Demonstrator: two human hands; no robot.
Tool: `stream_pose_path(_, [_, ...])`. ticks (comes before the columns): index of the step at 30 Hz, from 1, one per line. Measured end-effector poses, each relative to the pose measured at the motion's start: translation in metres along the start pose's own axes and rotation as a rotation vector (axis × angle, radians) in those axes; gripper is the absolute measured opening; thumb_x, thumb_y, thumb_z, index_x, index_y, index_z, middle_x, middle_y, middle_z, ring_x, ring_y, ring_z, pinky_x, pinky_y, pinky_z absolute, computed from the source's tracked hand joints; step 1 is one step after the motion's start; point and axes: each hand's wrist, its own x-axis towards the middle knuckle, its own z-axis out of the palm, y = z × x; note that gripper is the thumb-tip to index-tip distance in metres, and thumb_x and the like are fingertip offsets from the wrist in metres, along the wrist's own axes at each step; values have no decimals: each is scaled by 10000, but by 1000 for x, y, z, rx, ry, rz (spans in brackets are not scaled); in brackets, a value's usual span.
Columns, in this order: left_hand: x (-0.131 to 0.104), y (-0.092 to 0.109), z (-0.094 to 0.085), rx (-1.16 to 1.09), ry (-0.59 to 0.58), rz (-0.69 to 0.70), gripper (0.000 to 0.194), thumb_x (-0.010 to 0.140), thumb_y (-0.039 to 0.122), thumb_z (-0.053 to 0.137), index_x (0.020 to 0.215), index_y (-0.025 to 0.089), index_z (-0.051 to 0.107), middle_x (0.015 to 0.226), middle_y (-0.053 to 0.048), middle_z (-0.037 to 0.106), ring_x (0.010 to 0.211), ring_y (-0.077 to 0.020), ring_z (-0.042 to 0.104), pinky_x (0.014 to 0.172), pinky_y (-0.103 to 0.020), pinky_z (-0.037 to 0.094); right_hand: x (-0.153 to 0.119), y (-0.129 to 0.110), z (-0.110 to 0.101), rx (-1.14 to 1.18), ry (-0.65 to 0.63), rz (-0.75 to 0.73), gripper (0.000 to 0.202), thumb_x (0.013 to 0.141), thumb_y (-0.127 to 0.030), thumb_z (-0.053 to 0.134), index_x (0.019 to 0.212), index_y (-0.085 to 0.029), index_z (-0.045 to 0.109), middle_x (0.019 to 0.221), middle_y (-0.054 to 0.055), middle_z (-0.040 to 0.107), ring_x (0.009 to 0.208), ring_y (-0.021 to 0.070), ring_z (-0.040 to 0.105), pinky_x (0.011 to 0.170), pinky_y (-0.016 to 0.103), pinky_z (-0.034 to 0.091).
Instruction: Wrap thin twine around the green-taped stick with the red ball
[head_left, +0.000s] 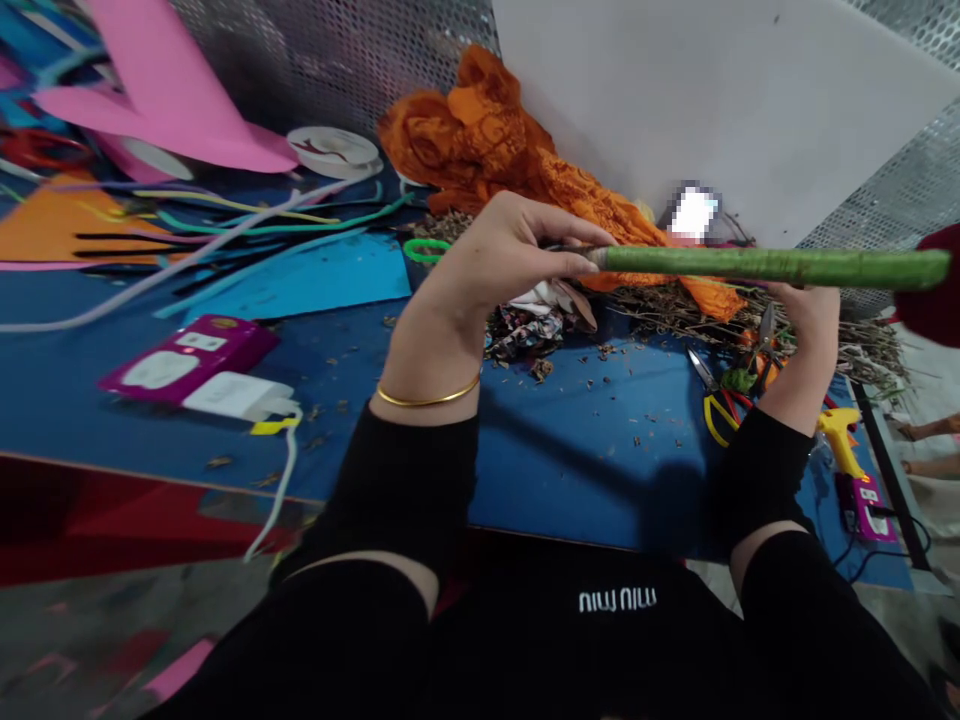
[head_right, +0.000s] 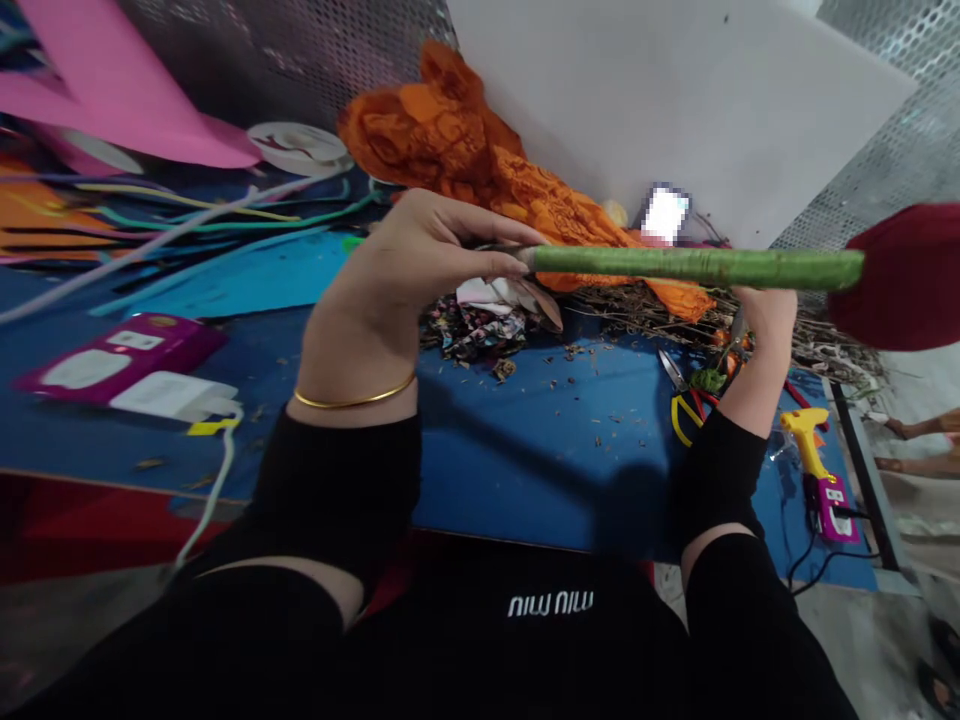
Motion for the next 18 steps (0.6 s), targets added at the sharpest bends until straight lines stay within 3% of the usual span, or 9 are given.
stream_pose_path(3, [-1, 5, 19, 13, 45, 19, 300, 818, 265, 796, 1109, 234, 864, 880, -31, 817, 810, -203, 759, 743, -316, 643, -14, -41, -3, 52, 0, -35, 232, 853, -391, 697, 904, -182, 784, 958, 126, 781, 959, 290, 694, 988, 494, 537])
stream_pose_path(7, [-1, 7, 40, 9, 62, 36, 327, 885, 285, 759, 1199, 237, 840, 825, -28, 778, 695, -181, 725, 599, -298, 637, -39, -99, 10, 551, -306, -271, 315, 891, -513, 714, 981, -218, 780, 1054, 71, 796, 1035, 244, 724, 1019, 445, 584])
stream_pose_path(10, [0, 5, 47, -34, 75, 19, 344, 883, 273, 762, 1217, 241, 836, 816, -25, 776, 667, -177, 709, 532, -279, 610, -55, -131, 34, 781, -422, -360, 381, 844, -607, 784, 993, -258, 748, 1150, 56, 780, 1170, 235, 714, 1129, 436, 560])
stream_pose_path(13, [3, 3, 48, -34, 97, 12, 326, 880, 267, 779, 1198, 235, 841, 841, -31, 786, 700, -187, 723, 542, -282, 612, -68, -150, 47, 738, -479, -380, 411, 878, -672, 736, 868, -262, 714, 912, 41, 753, 939, 212, 721, 976, 420, 621])
stream_pose_path(16, [6, 0, 47, -22, 139, 27, 300, 889, 280, 792, 1183, 243, 842, 885, -35, 797, 759, -204, 737, 590, -309, 642, -81, -160, 36, 615, -410, -406, 462, 973, -665, 620, 761, -258, 678, 718, 22, 655, 747, 187, 647, 833, 399, 620])
stream_pose_path(18, [7, -2, 47, -22, 170, 28, 285, 897, 295, 798, 1175, 247, 841, 901, -42, 803, 798, -215, 740, 617, -326, 657, -89, -165, 23, 605, -250, -449, 450, 997, -642, 595, 766, -266, 683, 804, 43, 663, 864, 210, 674, 906, 431, 615])
